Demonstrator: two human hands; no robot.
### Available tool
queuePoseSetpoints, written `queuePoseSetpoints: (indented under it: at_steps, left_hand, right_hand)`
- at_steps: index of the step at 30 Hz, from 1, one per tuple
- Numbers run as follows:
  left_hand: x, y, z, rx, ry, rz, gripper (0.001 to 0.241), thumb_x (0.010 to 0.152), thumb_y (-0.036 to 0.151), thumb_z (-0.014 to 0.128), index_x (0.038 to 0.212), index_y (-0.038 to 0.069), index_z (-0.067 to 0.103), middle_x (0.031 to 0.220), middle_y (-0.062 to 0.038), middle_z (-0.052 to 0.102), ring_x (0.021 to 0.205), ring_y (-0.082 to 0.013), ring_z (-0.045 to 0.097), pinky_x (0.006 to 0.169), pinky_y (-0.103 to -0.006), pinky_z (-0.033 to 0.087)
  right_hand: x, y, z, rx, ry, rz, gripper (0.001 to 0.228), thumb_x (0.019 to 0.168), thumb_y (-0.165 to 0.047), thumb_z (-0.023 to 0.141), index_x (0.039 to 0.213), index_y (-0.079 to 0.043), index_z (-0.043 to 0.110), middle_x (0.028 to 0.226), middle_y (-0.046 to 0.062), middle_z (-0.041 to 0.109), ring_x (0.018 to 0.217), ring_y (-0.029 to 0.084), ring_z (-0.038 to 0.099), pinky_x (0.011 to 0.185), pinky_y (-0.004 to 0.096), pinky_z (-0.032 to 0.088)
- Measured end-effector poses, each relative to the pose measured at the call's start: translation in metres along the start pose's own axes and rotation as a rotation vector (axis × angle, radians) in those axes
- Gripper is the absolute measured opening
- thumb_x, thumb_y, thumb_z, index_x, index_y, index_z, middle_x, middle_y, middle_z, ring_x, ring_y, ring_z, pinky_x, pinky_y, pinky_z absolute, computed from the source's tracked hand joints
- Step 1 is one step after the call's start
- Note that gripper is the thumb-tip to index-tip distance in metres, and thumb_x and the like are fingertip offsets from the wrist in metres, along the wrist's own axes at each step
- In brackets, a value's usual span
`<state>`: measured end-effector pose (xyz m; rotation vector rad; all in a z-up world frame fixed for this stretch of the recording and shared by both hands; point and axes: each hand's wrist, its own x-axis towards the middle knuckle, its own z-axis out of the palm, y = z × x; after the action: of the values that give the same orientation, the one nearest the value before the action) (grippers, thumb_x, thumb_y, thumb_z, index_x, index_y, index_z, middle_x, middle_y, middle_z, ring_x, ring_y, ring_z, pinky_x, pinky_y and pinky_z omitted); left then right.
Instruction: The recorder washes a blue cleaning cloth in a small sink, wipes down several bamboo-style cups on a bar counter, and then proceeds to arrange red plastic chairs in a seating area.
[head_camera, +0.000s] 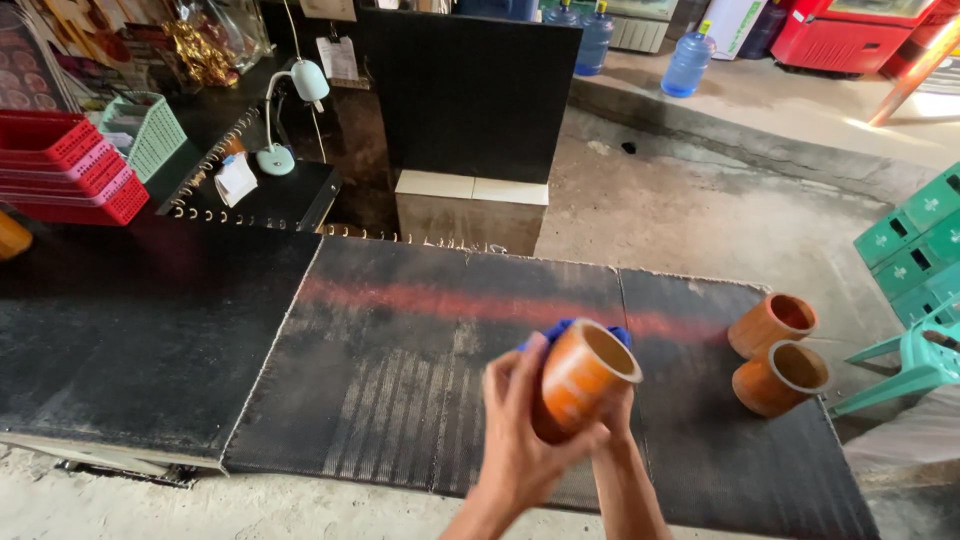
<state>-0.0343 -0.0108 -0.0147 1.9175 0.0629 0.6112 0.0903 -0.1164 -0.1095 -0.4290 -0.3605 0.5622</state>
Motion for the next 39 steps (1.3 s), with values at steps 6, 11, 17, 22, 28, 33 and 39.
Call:
queuePoseSetpoints:
  at_steps: [6,11,17,22,28,33,39]
  left_hand:
    - [0.012,-0.019,0.001,0.180,0.146,0.139,0.095,0.078,0.021,0.084,0.154,0.001,0.031,0.142,-0.025,0.044,0.130,-0.0432,0.047,0.108,-0.0537,0.043]
    - [0.020,-0.024,-0.005,0.023,0.112,0.078,0.086,0.082,0.020,0.082,0.150,-0.003,0.035,0.141,-0.024,0.051,0.129,-0.0367,0.056,0.107,-0.0458,0.047]
    - [0.024,-0.006,-0.036,-0.538,-0.268,-0.126,0.075,0.080,0.016,0.084,0.144,-0.001,0.048,0.131,-0.015,0.065,0.124,-0.0240,0.063,0.110,-0.0402,0.049]
    - [0.012,-0.055,-0.012,-0.724,-0.224,-0.112,0.071,0.087,0.007,0.072,0.150,-0.002,0.040,0.137,-0.010,0.055,0.132,-0.0195,0.054,0.116,-0.0366,0.040]
    - [0.012,-0.048,-0.001,-0.592,-0.020,-0.326,0.066,0.083,0.002,0.064,0.144,0.004,0.040,0.126,-0.008,0.061,0.114,-0.0179,0.063,0.097,-0.0336,0.054]
    - [0.020,-0.052,-0.010,-0.718,0.097,-0.335,0.057,0.085,0.008,0.075,0.134,0.003,0.047,0.118,-0.009,0.065,0.107,-0.0173,0.065,0.092,-0.0326,0.056]
    - [0.027,-0.052,-0.023,-1.140,0.123,-0.431,0.060,0.092,0.047,0.064,0.129,-0.001,0.061,0.112,-0.012,0.070,0.098,-0.0229,0.068,0.086,-0.0391,0.057]
  right_hand:
    - [-0.007,0.013,-0.023,-0.418,0.461,-0.215,0.050,0.107,-0.040,0.046,0.135,0.000,0.058,0.131,0.016,0.065,0.118,0.030,0.064,0.104,0.047,0.051]
    - [-0.022,0.034,-0.078,-0.833,0.406,-0.304,0.039,0.117,-0.031,0.045,0.122,0.006,0.052,0.119,0.011,0.053,0.114,0.022,0.049,0.108,0.040,0.044]
    - [-0.017,-0.019,-0.014,-0.834,0.292,-0.213,0.043,0.107,-0.029,0.045,0.134,0.000,0.061,0.131,0.012,0.068,0.118,0.024,0.066,0.103,0.040,0.054]
    - [-0.006,-0.009,0.007,-0.729,0.394,-0.159,0.042,0.106,-0.027,0.044,0.134,-0.001,0.060,0.127,0.011,0.069,0.114,0.022,0.066,0.100,0.037,0.052]
    - [0.008,0.004,0.019,-1.051,0.239,-0.269,0.034,0.107,-0.017,0.052,0.131,0.001,0.066,0.122,0.009,0.071,0.112,0.019,0.065,0.101,0.033,0.050]
    - [0.000,0.011,0.023,-1.160,0.161,-0.105,0.031,0.102,-0.013,0.055,0.130,-0.001,0.061,0.121,0.005,0.067,0.113,0.014,0.061,0.100,0.031,0.049]
    - [-0.031,0.015,0.092,-1.160,0.036,-0.154,0.048,0.094,-0.018,0.064,0.139,-0.003,0.057,0.116,0.013,0.071,0.101,0.021,0.067,0.089,0.034,0.057]
